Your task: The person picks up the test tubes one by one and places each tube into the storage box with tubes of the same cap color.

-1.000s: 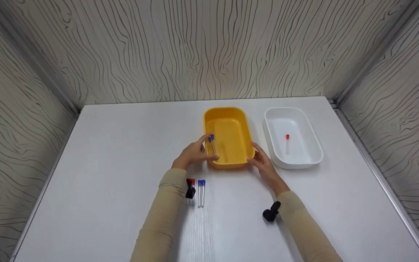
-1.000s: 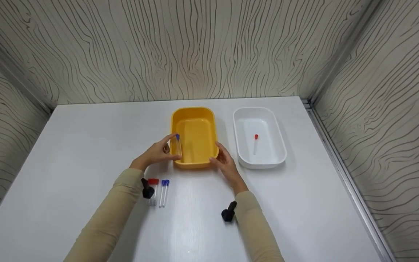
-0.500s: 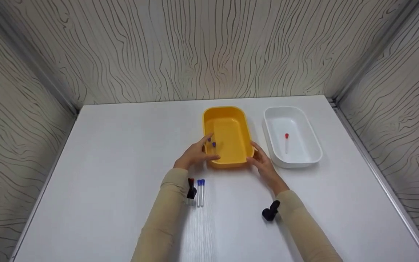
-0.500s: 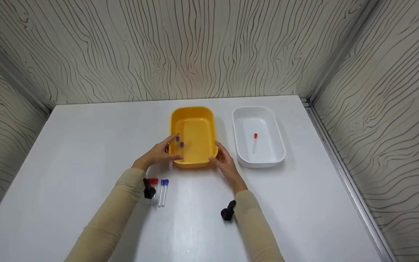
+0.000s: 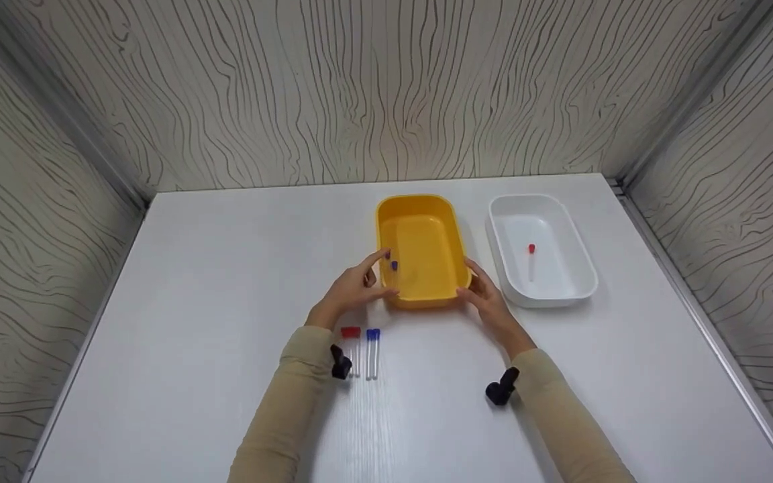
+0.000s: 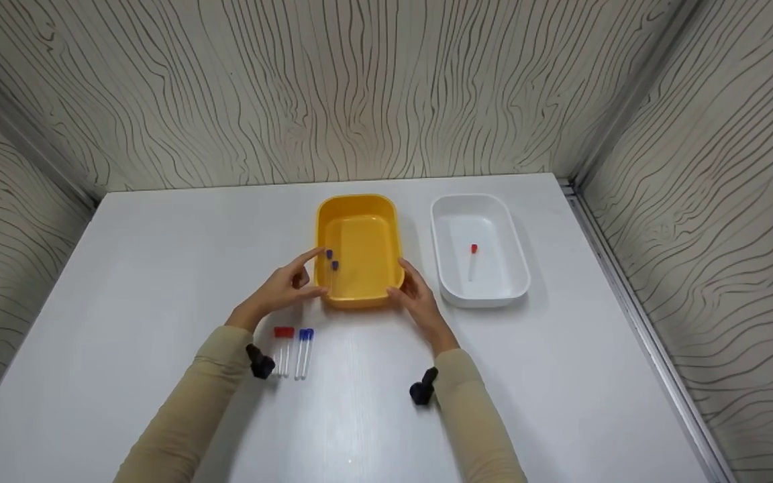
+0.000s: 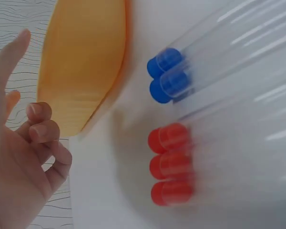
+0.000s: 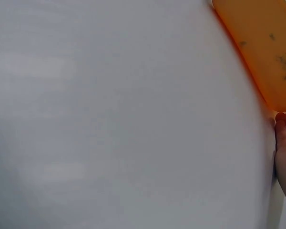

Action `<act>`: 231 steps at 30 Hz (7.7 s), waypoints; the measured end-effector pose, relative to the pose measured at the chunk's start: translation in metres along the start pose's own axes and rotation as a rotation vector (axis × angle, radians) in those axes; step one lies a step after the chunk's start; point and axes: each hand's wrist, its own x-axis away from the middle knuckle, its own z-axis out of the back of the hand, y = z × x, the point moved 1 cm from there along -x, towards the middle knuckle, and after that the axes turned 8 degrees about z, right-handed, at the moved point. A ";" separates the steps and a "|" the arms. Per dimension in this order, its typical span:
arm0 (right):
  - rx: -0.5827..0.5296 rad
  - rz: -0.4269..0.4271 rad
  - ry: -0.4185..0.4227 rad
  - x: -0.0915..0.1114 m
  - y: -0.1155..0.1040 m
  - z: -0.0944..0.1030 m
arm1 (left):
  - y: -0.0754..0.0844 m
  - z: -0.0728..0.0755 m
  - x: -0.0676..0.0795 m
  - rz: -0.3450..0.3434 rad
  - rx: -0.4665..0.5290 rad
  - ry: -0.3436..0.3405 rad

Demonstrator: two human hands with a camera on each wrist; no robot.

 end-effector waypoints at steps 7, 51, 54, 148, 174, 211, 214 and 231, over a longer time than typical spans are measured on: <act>0.017 -0.016 0.009 0.000 0.001 0.000 | -0.005 0.006 0.018 0.007 -0.012 0.015; -0.080 0.023 0.004 0.001 -0.001 0.000 | -0.035 -0.021 0.097 0.012 -0.478 -0.048; -0.073 0.019 0.008 0.001 0.000 0.000 | -0.035 -0.023 0.096 0.040 -0.485 -0.064; -0.133 -0.069 -0.064 0.002 -0.024 0.000 | 0.018 0.003 0.035 0.051 -0.255 0.032; -0.156 -0.029 -0.036 -0.007 -0.001 0.005 | 0.026 0.005 -0.006 0.059 -0.275 0.005; -0.158 -0.034 -0.059 -0.007 0.001 0.006 | 0.050 -0.007 -0.030 0.016 -0.381 -0.012; -0.166 -0.038 -0.051 -0.007 0.001 0.006 | 0.050 -0.008 -0.030 0.020 -0.379 -0.016; -0.174 -0.021 -0.044 -0.008 -0.001 0.005 | 0.046 -0.009 -0.025 -0.062 -0.414 0.030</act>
